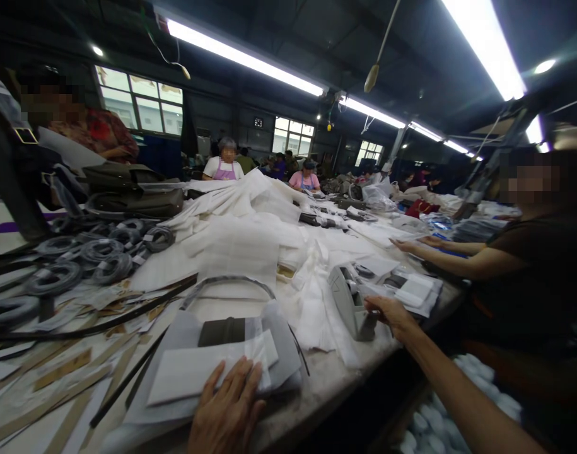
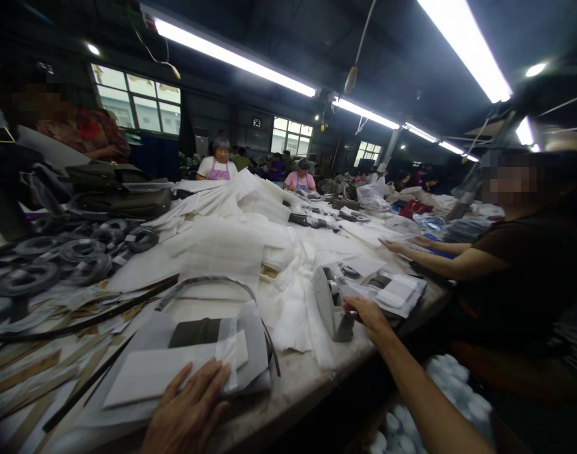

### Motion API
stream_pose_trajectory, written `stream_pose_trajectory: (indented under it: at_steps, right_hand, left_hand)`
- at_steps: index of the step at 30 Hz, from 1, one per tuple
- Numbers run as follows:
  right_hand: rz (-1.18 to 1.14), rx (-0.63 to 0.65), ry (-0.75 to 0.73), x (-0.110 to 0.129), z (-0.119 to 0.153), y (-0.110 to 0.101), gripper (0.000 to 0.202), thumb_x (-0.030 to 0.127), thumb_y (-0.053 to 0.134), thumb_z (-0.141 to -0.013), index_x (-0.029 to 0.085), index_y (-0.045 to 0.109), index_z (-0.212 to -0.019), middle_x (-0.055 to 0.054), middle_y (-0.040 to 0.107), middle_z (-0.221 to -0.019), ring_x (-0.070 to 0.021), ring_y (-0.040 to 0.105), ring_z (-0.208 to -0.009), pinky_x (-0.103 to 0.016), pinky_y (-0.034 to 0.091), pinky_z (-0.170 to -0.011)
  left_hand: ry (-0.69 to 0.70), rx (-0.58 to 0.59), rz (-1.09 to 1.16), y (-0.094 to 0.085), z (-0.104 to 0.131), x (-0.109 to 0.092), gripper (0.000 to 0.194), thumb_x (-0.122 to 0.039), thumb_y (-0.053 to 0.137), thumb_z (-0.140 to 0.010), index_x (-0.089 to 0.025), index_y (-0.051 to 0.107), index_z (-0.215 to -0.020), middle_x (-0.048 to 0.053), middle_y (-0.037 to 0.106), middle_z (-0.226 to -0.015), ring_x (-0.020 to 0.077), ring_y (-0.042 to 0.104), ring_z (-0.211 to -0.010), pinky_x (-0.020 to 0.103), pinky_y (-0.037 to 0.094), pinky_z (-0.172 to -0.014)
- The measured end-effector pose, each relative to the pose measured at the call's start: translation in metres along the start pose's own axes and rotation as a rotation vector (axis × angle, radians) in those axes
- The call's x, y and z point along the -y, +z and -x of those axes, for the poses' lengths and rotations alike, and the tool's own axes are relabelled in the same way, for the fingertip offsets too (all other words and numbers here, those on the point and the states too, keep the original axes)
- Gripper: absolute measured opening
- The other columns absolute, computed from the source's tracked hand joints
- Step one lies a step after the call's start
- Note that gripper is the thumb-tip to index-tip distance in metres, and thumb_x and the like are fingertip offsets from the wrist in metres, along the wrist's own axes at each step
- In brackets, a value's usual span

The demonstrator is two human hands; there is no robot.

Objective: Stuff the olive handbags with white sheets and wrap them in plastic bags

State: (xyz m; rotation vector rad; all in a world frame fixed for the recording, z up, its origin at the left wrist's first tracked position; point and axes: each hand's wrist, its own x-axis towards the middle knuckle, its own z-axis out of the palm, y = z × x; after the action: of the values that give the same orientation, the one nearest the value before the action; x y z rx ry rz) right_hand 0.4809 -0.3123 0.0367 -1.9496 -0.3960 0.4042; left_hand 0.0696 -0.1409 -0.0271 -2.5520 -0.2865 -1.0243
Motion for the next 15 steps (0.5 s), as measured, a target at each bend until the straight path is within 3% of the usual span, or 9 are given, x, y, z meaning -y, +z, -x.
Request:
stream_pose_trajectory:
  at_steps: [9,12,15]
  right_hand:
    - [-0.029,0.036,0.055,0.028,-0.001,-0.006,0.027,0.032,0.072,-0.061,0.016,0.068,-0.082,-0.003,0.069,-0.060,-0.0183,0.064,-0.057,-0.028,0.043,-0.056]
    - [-0.069,0.035,0.007,0.032,0.013,-0.015,0.035,0.033,0.075,-0.062,0.017,0.066,-0.092,-0.002,0.070,-0.064,-0.0169,0.064,-0.060,-0.027,0.047,-0.060]
    - [-0.098,0.036,0.017,0.017,0.038,-0.023,0.037,0.037,0.076,-0.061,0.018,0.066,-0.090,-0.003,0.070,-0.066,-0.0162,0.062,-0.057,-0.027,0.046,-0.056]
  left_hand:
    - [-0.045,0.006,0.036,-0.001,0.001,-0.001,0.033,-0.028,0.052,-0.092,-0.024,0.059,-0.125,0.001,0.069,-0.119,0.0169,0.063,-0.111,0.033,0.027,-0.113]
    - [-0.046,0.010,0.026,-0.003,-0.002,-0.003,0.035,-0.022,0.051,-0.090,-0.022,0.059,-0.125,0.003,0.069,-0.118,0.0181,0.063,-0.111,0.036,0.023,-0.116]
    - [-0.059,0.000,0.034,-0.004,-0.002,-0.004,0.034,-0.024,0.050,-0.091,-0.022,0.060,-0.123,0.003,0.070,-0.118,0.0187,0.063,-0.111,0.037,0.019,-0.117]
